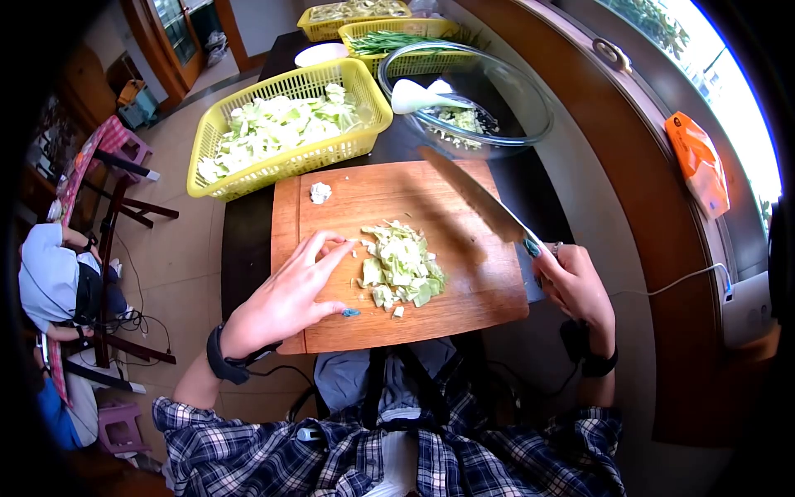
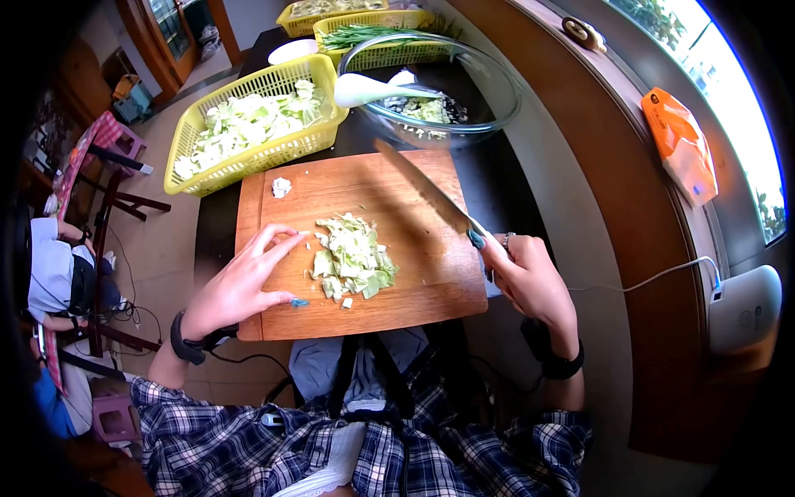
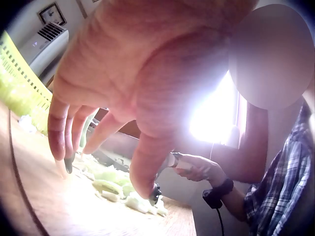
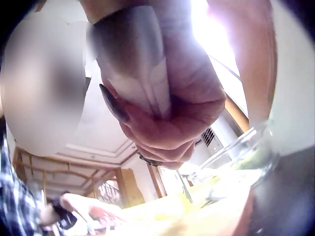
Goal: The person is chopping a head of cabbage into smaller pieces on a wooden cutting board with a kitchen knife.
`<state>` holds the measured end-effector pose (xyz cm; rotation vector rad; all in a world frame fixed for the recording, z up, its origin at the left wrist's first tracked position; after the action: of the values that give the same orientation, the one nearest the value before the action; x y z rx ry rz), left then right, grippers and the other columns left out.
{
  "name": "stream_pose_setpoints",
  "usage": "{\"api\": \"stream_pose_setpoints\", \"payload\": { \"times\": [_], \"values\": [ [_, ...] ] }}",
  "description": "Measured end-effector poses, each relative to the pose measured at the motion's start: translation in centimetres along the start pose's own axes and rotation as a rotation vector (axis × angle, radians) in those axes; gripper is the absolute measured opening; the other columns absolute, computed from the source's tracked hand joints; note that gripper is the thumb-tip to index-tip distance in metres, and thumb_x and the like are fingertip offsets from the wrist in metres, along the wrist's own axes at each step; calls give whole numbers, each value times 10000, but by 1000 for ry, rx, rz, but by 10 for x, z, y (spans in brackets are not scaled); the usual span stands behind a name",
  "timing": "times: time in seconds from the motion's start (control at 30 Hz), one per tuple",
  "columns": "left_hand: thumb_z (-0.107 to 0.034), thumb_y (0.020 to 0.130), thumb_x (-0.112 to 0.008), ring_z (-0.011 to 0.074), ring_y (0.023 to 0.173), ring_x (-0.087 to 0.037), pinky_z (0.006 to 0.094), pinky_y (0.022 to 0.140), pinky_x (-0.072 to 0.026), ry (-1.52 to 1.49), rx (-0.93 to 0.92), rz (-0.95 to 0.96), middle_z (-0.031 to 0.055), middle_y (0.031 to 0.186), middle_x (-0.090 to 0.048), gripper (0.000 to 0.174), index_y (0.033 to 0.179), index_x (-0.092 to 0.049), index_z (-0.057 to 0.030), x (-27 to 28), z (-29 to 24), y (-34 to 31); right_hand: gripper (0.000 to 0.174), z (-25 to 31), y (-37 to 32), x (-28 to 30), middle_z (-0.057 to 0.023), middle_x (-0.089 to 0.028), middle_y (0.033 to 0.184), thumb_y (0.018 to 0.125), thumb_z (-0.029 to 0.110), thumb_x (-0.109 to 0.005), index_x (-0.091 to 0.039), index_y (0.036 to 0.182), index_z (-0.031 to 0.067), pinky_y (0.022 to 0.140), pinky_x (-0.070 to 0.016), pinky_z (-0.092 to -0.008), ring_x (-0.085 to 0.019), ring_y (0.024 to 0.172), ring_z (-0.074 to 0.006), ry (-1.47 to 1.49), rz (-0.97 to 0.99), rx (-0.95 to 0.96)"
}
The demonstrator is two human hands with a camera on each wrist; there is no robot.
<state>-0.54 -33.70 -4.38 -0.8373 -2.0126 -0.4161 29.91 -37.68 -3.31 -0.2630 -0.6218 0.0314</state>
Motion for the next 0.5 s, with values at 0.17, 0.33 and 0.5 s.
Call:
{"api": "stream_pose_setpoints", "payload": {
  "times": [0.17,0.33,0.5],
  "values": [
    [-156,707,-729,329,1231,-383,380,1033,-335,62,6,-20,156,1339,-354,813,1387,-297,-46,0,2,10,463,0,6,-16,-75,-479,462,911,312,-544,-550,616,-44,410,-380,-293,-471,410,-118,-229,-70,47],
    [-258,761,-696,355,1294,-325,391,1074,-288,9,-41,4,222,1388,-332,866,1425,-180,-52,-12,17,30,479,9,-11,-44,-58,-480,461,944,332,-479,-591,660,-37,431,-384,-281,-463,420,-112,-78,106,-33],
    [-188,794,-641,354,1230,-410,410,1039,-327,-61,-144,13,222,1333,-410,709,1388,-286,-30,-18,8,31,482,18,-23,-44,-24,-458,452,952,335,-462,-569,655,-30,385,-339,-247,-434,390,-86,61,49,8]
  ]
}}
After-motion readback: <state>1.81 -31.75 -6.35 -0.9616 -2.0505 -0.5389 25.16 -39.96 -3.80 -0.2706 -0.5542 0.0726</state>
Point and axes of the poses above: each hand's wrist, its own y-axis towards the middle knuckle, its own x-axis out of the back of the hand, z = x × y, the point moved 7 cm from there along y, towards the middle knuckle
